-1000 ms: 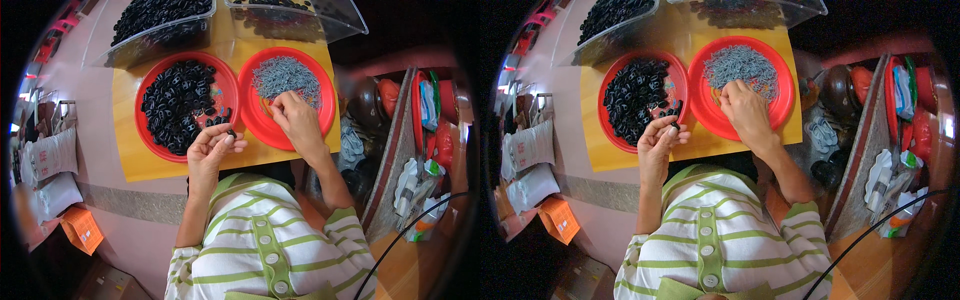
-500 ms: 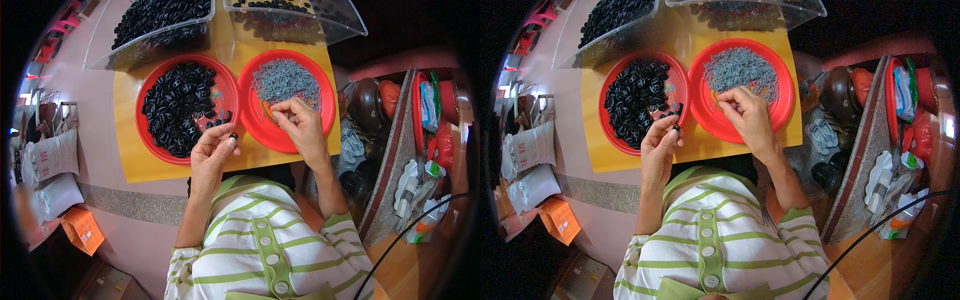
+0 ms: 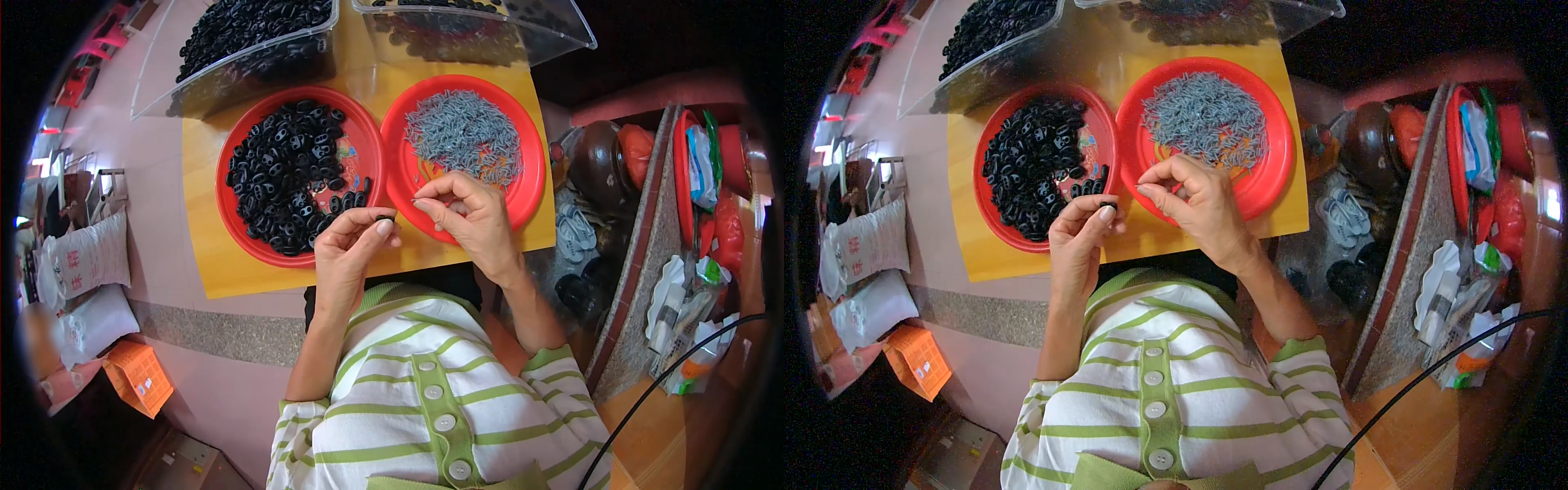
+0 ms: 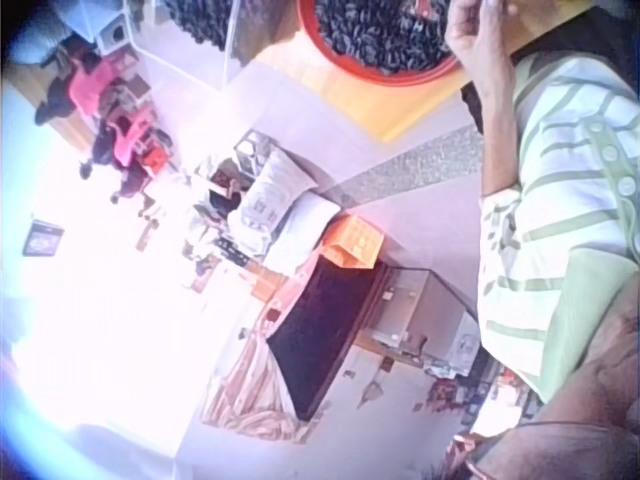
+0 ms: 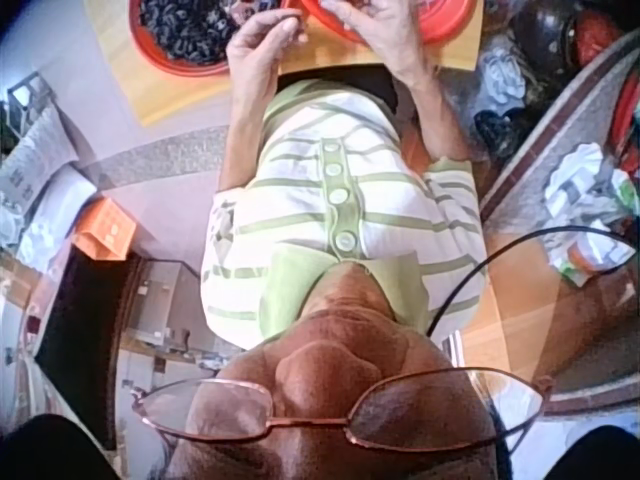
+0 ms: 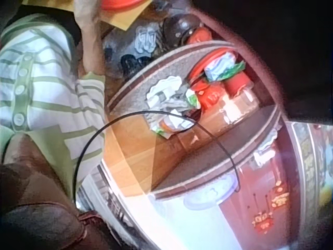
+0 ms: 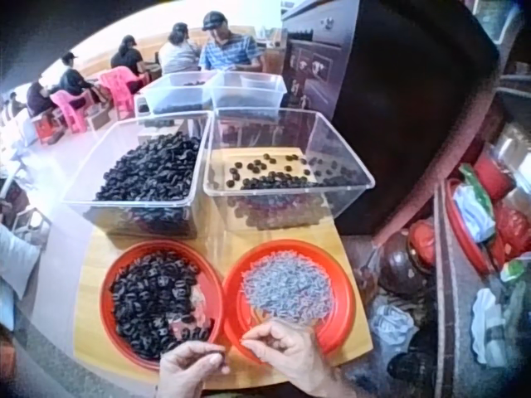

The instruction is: The person repeatedly picks up small black plastic components and grey metal screws from two separate red bowls. They insert the screws into the plastic components by hand and place the assembled units into a clear plastic container on the table. The process is repetitive and involves manual dexterity without the use of tools.

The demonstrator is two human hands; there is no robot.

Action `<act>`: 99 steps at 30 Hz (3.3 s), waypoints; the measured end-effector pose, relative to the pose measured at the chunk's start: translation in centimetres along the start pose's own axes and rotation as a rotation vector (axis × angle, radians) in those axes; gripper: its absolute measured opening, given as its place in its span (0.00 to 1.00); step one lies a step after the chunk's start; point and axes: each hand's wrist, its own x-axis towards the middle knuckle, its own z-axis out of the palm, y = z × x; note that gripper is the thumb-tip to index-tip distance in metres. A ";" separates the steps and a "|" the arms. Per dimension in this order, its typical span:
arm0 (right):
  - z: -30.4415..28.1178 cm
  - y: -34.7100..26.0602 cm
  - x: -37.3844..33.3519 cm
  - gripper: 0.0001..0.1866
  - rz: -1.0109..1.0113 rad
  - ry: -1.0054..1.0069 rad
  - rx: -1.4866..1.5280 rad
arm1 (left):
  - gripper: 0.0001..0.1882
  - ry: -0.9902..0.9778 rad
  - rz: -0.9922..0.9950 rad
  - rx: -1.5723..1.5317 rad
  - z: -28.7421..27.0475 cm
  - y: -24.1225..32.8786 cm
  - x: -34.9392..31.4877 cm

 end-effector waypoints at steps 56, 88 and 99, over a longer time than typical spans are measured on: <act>1.3 -1.9 -0.8 0.05 -0.425 -0.136 -0.505 | 0.07 -0.044 -0.122 0.004 -0.2 0.3 -0.7; 4.1 -1.6 -0.1 0.04 0.140 -0.319 0.157 | 0.07 0.064 -0.096 -0.133 -2.7 0.0 -2.6; 6.7 0.7 4.8 0.11 -0.584 -0.289 -0.722 | 0.06 0.028 -0.069 -0.070 -4.2 0.6 -3.3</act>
